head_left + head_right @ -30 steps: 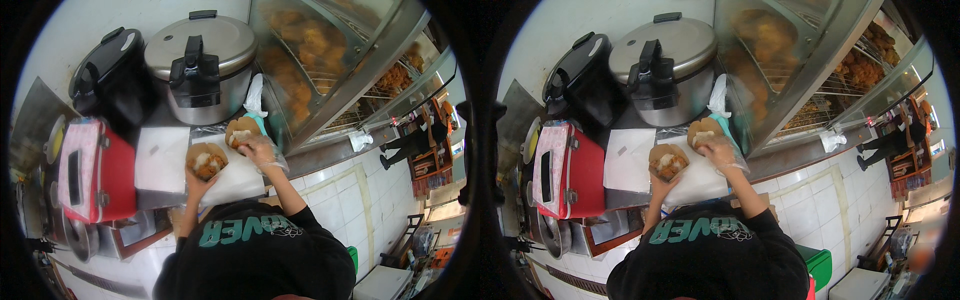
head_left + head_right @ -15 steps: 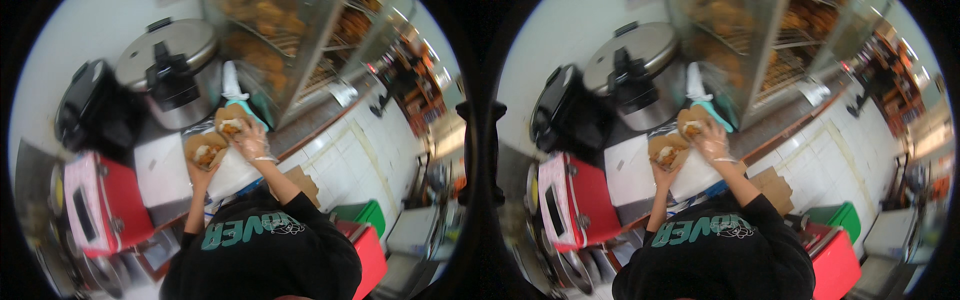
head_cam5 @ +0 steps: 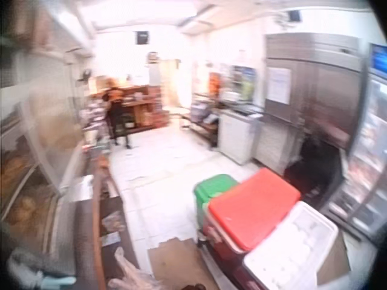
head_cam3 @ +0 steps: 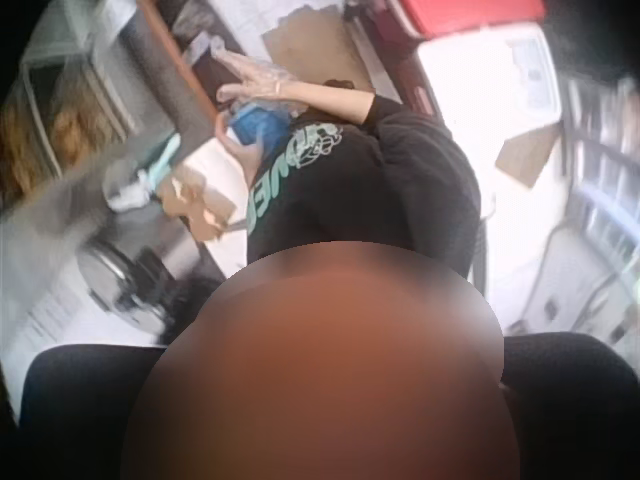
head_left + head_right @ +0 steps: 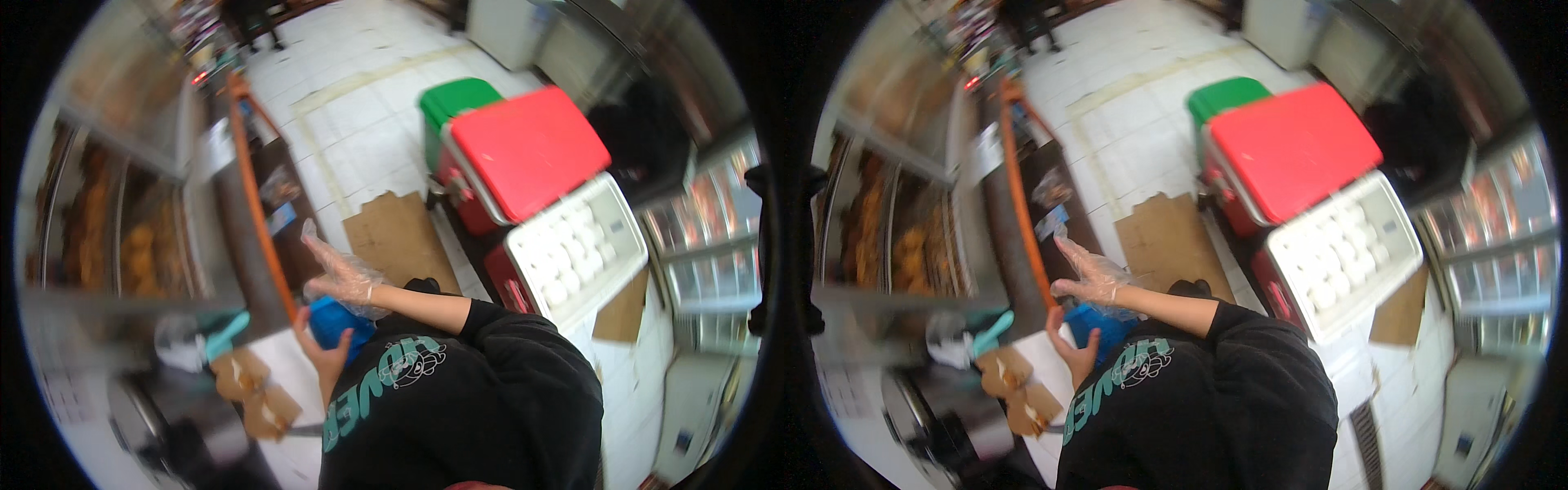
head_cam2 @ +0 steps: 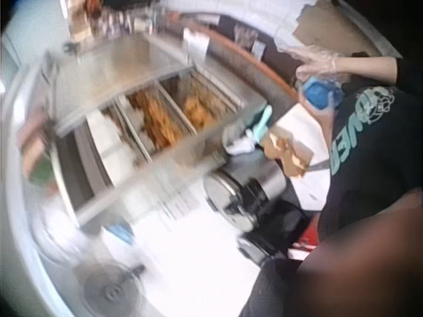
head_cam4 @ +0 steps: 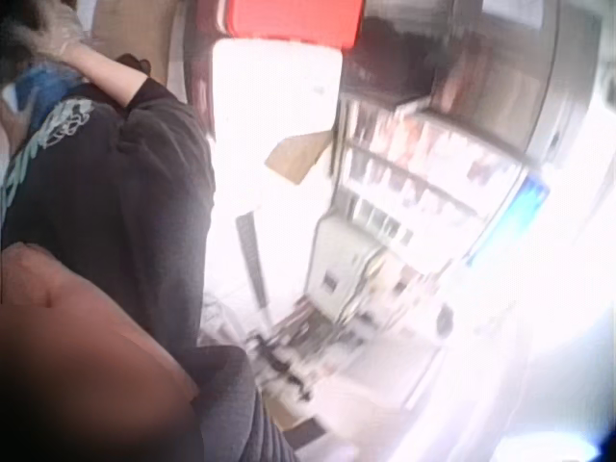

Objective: The person retrieves printed receipts, then assembles food orders by placing steamed buns into paper bags, adding fried chicken pieces, and topping them with scrambled eggs. The person also handles packaging materials and organizes items on the counter.

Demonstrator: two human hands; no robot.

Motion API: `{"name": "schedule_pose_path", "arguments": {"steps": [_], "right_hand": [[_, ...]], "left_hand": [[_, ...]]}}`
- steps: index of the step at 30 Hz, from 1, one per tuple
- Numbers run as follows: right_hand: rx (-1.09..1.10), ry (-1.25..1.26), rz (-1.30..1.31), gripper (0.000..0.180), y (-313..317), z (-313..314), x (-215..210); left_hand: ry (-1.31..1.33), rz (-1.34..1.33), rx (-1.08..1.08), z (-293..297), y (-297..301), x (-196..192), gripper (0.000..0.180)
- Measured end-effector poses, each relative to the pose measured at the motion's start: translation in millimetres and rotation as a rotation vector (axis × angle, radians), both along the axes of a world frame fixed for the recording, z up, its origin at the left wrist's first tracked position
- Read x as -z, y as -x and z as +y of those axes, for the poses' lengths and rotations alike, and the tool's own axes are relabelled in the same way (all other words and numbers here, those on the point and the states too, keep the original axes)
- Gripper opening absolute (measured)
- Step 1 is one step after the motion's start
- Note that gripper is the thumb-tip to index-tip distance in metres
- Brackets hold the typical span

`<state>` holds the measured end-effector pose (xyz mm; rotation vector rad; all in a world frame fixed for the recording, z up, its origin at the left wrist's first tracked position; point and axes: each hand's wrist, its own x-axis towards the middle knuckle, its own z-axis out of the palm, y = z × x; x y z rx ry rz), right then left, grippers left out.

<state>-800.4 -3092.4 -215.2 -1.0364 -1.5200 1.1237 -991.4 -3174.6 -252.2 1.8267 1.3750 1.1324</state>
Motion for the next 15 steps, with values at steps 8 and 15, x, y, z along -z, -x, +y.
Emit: {"name": "schedule_pose_path", "arguments": {"steps": [8,15], "right_hand": [[0.543,-0.019,0.509,0.151,-153.9,-63.3,-22.5],[1.615,-0.005,0.828,0.054,-344.0,-185.8,88.4]], "left_hand": [[-0.006,-0.083,0.702,13.7,-185.7,19.0,0.036],[-0.310,-0.095,1.371,5.1,-314.8,-14.3,0.020]]}}
